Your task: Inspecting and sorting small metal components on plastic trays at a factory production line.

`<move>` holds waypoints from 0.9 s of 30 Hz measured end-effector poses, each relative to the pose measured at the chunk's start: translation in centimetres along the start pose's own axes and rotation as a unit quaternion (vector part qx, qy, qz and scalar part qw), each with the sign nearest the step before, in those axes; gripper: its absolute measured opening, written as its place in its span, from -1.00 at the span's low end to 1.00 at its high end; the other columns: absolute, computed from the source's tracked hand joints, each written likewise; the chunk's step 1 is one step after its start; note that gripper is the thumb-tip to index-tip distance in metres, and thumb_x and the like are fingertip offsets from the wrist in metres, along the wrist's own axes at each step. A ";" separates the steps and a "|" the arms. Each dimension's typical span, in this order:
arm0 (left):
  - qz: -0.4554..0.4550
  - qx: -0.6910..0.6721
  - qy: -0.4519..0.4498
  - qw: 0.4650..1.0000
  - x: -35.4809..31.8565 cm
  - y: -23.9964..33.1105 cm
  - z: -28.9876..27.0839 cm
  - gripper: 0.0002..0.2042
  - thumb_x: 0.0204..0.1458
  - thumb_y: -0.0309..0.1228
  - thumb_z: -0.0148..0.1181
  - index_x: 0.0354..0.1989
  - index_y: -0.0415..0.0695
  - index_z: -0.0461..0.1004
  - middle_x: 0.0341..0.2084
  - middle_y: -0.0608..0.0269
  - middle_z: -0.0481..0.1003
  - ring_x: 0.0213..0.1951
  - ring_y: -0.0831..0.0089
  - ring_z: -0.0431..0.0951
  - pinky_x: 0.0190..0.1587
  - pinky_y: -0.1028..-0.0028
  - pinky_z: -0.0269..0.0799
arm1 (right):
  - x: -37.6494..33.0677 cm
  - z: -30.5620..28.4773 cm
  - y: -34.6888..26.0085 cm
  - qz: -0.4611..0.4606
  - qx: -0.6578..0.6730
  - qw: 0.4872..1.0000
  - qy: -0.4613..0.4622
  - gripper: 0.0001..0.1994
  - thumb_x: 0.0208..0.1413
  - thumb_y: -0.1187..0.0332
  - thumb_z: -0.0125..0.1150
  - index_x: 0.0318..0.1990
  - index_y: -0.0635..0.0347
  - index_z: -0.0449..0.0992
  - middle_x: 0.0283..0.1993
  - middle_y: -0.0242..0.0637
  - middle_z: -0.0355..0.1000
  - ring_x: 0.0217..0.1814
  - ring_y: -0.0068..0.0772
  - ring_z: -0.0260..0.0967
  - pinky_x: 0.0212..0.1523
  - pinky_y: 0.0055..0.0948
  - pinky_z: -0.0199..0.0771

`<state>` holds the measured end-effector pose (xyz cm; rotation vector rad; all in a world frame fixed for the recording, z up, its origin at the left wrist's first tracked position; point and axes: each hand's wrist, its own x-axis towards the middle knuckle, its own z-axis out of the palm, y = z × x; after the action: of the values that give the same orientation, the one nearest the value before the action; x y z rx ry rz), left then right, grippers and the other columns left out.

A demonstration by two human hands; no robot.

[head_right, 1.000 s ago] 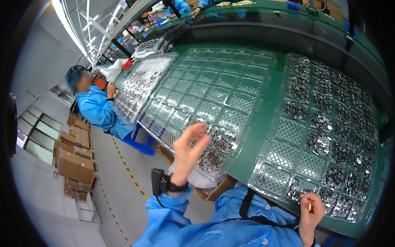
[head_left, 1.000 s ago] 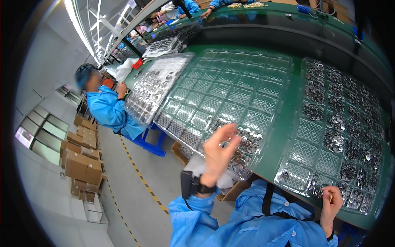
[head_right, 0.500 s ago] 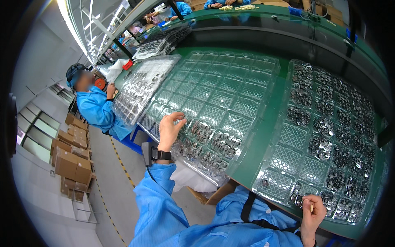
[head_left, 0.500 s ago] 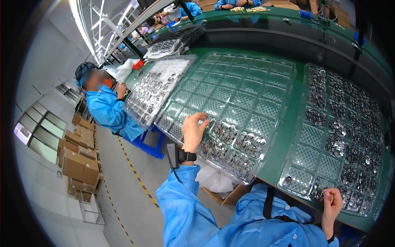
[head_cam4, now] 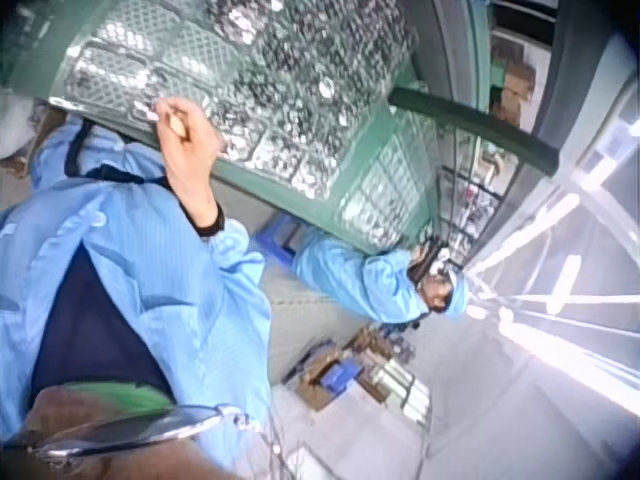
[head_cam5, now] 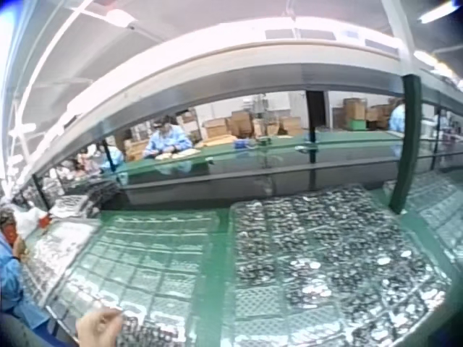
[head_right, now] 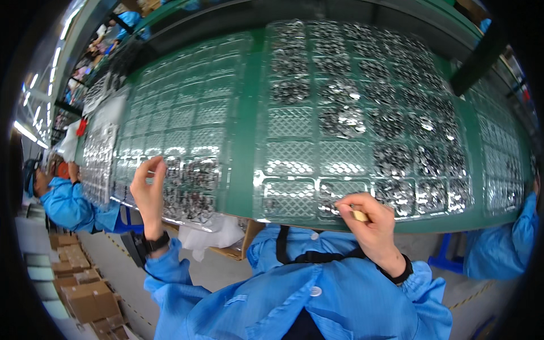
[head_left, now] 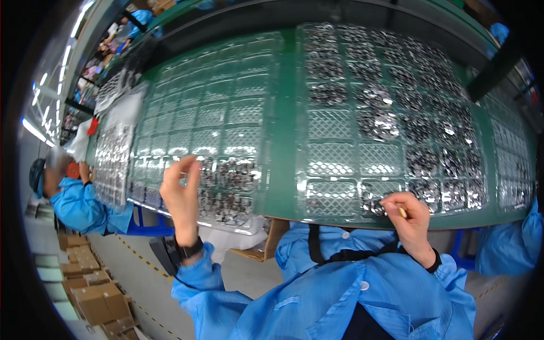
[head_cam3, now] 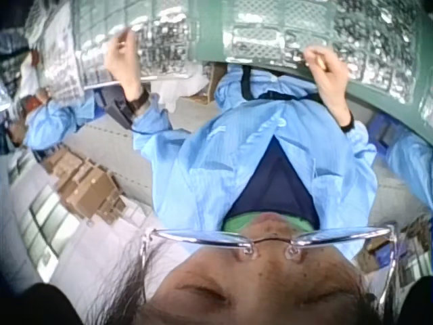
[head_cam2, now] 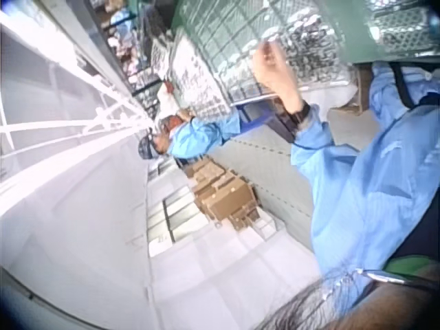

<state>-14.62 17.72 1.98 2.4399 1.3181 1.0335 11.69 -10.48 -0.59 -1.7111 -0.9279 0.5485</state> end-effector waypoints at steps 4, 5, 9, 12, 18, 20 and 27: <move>0.231 -0.115 -0.208 0.944 -2.1 9.6 2.8 -0.80 -0.28 -0.54 0.29 -0.39 -0.16 0.51 -0.48 0.24 0.46 -0.38 0.33 0.42 -0.32 0.44 0.33 | -0.3 -0.8 0.1 0.005 0.011 1.000 0.000 -0.93 0.00 0.50 0.19 -0.33 0.26 0.50 -0.50 -0.41 0.44 -0.54 -0.79 0.25 -0.56 -0.74 0.15; 0.264 -0.120 -0.253 0.923 -2.4 10.8 3.4 -0.79 -0.29 -0.51 0.30 -0.39 -0.14 0.51 -0.48 0.25 0.45 -0.37 0.32 0.41 -0.33 0.43 0.33 | -0.2 -0.7 0.0 -0.002 0.013 1.000 0.001 -0.93 0.00 0.50 0.19 -0.33 0.26 0.50 -0.50 -0.42 0.44 -0.55 -0.80 0.24 -0.57 -0.73 0.14; 0.288 -0.089 -0.309 0.902 -3.0 13.0 4.6 -0.75 -0.32 -0.45 0.30 -0.37 -0.12 0.49 -0.49 0.28 0.38 -0.36 0.32 0.36 -0.30 0.41 0.33 | -0.4 -0.8 -0.1 0.009 0.031 0.999 -0.005 -0.93 0.00 0.49 0.19 -0.35 0.28 0.50 -0.47 -0.39 0.44 -0.52 -0.75 0.28 -0.52 -0.73 0.20; 0.305 -0.088 -0.327 0.890 -3.8 12.4 5.4 -0.78 -0.31 -0.46 0.28 -0.42 -0.12 0.44 -0.46 0.28 0.36 -0.32 0.32 0.37 -0.28 0.41 0.34 | -0.5 -0.7 0.0 -0.006 -0.001 1.000 0.005 -0.92 0.00 0.48 0.19 -0.36 0.29 0.49 -0.45 -0.36 0.45 -0.50 -0.72 0.30 -0.48 -0.70 0.24; 0.315 -0.083 -0.310 0.893 -4.4 12.5 5.4 -0.76 -0.25 -0.42 0.22 -0.38 -0.14 0.34 -0.42 0.23 0.31 -0.26 0.29 0.34 -0.24 0.36 0.30 | -0.8 -0.6 0.6 0.001 0.006 0.999 0.032 -0.95 0.03 0.50 0.13 -0.40 0.29 0.46 -0.65 -0.52 0.27 -0.63 -0.79 0.08 -0.60 -0.71 -0.04; 0.335 -0.058 -0.316 0.886 -4.5 12.3 5.2 -0.78 -0.22 -0.45 0.20 -0.38 -0.16 0.32 -0.42 0.22 0.31 -0.27 0.29 0.33 -0.25 0.36 0.30 | -0.5 -0.3 0.6 0.003 0.021 1.000 0.018 -0.96 0.04 0.51 0.11 -0.40 0.29 0.44 -0.69 -0.57 0.19 -0.65 -0.82 -0.03 -0.63 -0.70 -0.14; 0.219 -0.258 -0.318 0.886 -4.1 10.8 4.1 -0.80 -0.15 -0.49 0.19 -0.35 -0.16 0.32 -0.40 0.17 0.30 -0.36 0.18 0.42 -0.36 0.34 0.38 | -0.4 0.1 0.7 0.014 0.014 1.000 0.022 -0.91 0.08 0.47 0.08 -0.41 0.30 0.40 -0.67 -0.62 0.06 -0.64 -0.82 -0.12 -0.61 -0.66 -0.24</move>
<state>-6.31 8.76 1.86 2.3533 0.2440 0.4689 11.59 -10.80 -1.37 -1.7059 -0.8623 0.5366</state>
